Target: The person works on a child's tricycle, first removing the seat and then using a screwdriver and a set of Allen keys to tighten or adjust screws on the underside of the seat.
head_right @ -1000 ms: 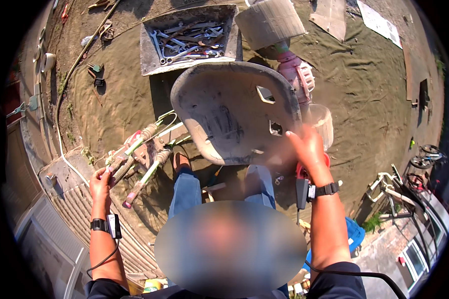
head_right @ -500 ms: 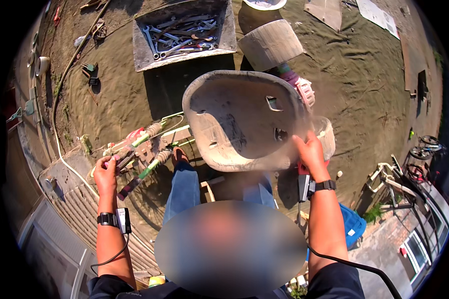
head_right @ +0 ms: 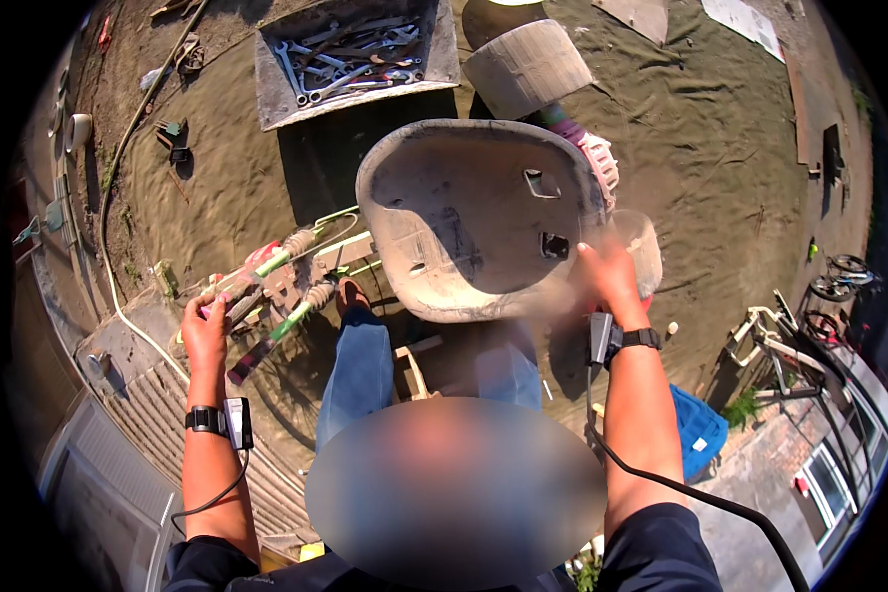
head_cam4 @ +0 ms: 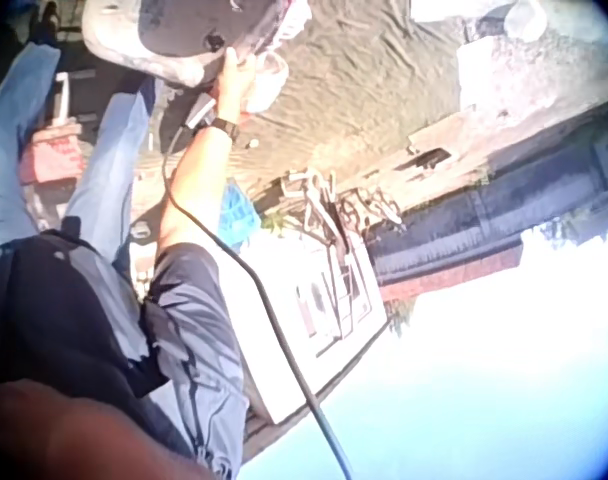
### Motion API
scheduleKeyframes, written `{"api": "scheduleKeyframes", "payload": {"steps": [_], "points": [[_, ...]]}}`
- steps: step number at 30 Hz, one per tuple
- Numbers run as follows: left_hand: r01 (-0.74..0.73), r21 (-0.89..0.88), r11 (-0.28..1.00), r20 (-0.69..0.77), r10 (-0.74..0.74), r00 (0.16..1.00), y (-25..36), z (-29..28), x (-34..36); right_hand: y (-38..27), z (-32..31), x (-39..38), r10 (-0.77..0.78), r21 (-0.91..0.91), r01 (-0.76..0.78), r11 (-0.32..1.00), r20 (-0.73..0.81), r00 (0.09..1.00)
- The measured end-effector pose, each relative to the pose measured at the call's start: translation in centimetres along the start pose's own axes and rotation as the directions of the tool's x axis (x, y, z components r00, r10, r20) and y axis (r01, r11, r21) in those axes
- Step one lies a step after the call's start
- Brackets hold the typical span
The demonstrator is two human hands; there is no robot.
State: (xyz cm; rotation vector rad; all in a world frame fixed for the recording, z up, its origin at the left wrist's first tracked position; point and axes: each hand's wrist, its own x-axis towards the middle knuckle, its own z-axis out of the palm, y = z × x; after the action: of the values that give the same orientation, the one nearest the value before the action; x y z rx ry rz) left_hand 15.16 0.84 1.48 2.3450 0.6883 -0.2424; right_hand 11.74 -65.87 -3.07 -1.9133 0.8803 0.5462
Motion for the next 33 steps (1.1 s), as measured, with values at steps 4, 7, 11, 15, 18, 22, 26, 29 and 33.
{"api": "scheduleKeyframes", "payload": {"steps": [4,7,11,15,18,22,26,29,33], "points": [[0.089,0.029,0.996,0.011,-0.089,0.996,1.1,0.5,0.2,2.0,-0.4,0.9,-0.001,-0.027,0.001,1.0,-0.012,1.0],[0.122,0.082,0.989,-0.015,-0.121,0.993,1.2,0.0,-0.1,0.1,-0.5,0.4,0.131,0.02,-0.134,0.991,0.132,0.983],[0.023,0.082,0.996,-0.021,-0.021,1.0,-0.4,0.1,0.3,-0.7,-0.8,0.8,0.054,-0.108,-0.035,0.994,0.183,0.982],[0.035,0.096,0.995,-0.02,-0.033,0.999,-0.9,-0.1,0.7,-0.7,-0.9,0.9,0.02,-0.057,-0.01,0.998,0.181,0.983],[0.036,0.068,0.997,-0.016,-0.035,0.999,-1.3,-0.2,0.7,-1.0,-1.0,0.9,0.039,-0.048,-0.031,0.998,0.186,0.982],[0.118,0.007,0.993,0.011,-0.118,0.993,-0.2,0.0,0.5,-0.7,-1.3,1.1,0.024,-0.123,-0.001,0.992,0.182,0.983],[0.125,0.04,0.991,-0.022,-0.125,0.992,-0.2,0.0,0.3,-0.2,-1.0,0.0,0.019,-0.11,-0.007,0.994,0.112,0.994],[0.252,-0.103,0.962,-0.036,-0.257,0.966,3.2,0.1,-1.1,-1.8,-1.1,-1.7,0.028,0.093,-0.045,0.995,0.181,0.983],[0.266,-0.116,0.957,-0.068,-0.275,0.959,2.9,-1.5,-2.2,-2.8,-1.4,-3.9,0.185,0.24,-0.173,0.955,-0.03,0.982]]}}
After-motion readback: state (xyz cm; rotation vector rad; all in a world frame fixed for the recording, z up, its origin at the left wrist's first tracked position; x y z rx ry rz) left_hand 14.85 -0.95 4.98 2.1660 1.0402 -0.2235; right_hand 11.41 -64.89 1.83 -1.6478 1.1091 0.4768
